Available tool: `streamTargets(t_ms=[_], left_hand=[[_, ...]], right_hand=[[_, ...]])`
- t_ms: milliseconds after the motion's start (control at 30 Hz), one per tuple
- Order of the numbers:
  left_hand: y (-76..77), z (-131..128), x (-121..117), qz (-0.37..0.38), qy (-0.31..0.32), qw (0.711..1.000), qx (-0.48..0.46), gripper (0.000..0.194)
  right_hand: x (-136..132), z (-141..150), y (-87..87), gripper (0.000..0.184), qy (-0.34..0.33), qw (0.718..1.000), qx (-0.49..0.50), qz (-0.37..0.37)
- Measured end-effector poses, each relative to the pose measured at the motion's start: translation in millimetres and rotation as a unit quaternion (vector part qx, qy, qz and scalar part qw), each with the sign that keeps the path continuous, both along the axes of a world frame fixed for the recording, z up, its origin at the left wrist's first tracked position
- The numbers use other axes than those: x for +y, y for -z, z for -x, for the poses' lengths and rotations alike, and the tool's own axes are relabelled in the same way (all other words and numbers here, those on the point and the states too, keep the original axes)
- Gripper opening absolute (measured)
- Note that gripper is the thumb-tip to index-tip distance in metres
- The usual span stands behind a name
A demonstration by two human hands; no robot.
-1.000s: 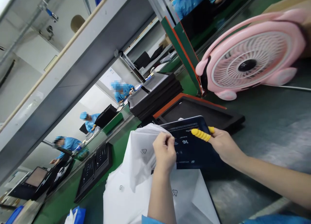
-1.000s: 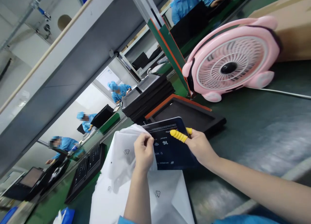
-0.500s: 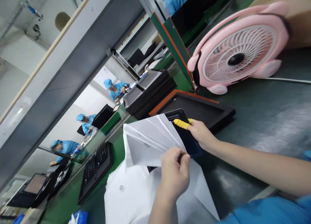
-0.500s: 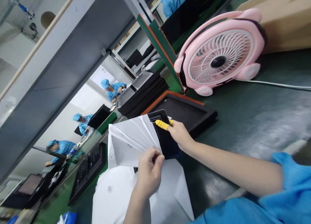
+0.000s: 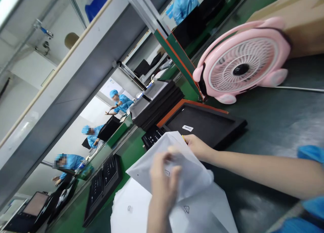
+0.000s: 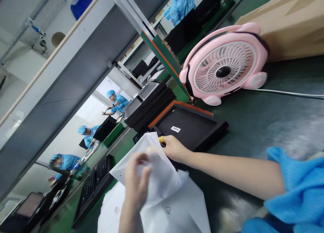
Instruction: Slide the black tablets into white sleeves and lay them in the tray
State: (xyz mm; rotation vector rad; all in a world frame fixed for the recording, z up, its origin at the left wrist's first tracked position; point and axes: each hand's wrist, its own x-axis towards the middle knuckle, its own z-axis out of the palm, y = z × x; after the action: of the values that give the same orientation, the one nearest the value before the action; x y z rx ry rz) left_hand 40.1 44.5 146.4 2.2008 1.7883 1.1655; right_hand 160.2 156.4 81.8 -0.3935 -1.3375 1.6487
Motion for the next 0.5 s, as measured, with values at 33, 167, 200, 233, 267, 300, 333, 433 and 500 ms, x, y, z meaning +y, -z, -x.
streamTargets(t_ms=[33, 167, 200, 233, 267, 300, 333, 433, 500], left_hand=[[-9.3, 16.0, -1.5, -0.068, -0.068, 0.995, 0.016, 0.041], [-31.4, 59.9, 0.0, 0.131, -0.129, 0.983, 0.005, 0.056], [-28.6, 63.6, 0.2, 0.198, -0.101, 0.974, -0.036, 0.051], [-22.5, 64.9, 0.1, 0.229, -0.079, 0.966, -0.088, 0.049], [-13.9, 64.3, -0.4, 0.223, -0.071, 0.961, -0.146, 0.050], [-4.2, 62.8, -0.9, 0.191, -0.082, 0.957, -0.201, 0.051], [5.5, 60.8, -1.4, 0.152, -0.104, 0.951, -0.247, 0.052], [26.3, 56.8, -1.0, 0.068, -0.161, 0.910, -0.375, 0.054], [31.5, 56.5, 1.4, 0.031, -0.168, 0.880, -0.444, 0.058]], right_hand=[[1.9, -3.2, -5.8, 0.020, -0.023, 1.000, 0.004, -0.014], [13.3, -11.2, -34.6, 0.026, -0.087, 0.989, -0.014, -0.116], [17.6, -12.4, -44.0, 0.030, -0.114, 0.983, -0.034, -0.138], [22.6, -13.6, -54.0, 0.033, -0.134, 0.978, -0.053, -0.152], [28.2, -15.1, -64.0, 0.037, -0.144, 0.974, -0.064, -0.160], [34.6, -17.3, -73.3, 0.040, -0.149, 0.972, -0.071, -0.169], [41.6, -20.2, -81.3, 0.042, -0.153, 0.968, -0.075, -0.183], [66.0, -33.0, -93.7, 0.043, -0.205, 0.925, -0.132, -0.292], [84.1, -42.7, -96.8, 0.040, -0.215, 0.882, -0.194, -0.372]])
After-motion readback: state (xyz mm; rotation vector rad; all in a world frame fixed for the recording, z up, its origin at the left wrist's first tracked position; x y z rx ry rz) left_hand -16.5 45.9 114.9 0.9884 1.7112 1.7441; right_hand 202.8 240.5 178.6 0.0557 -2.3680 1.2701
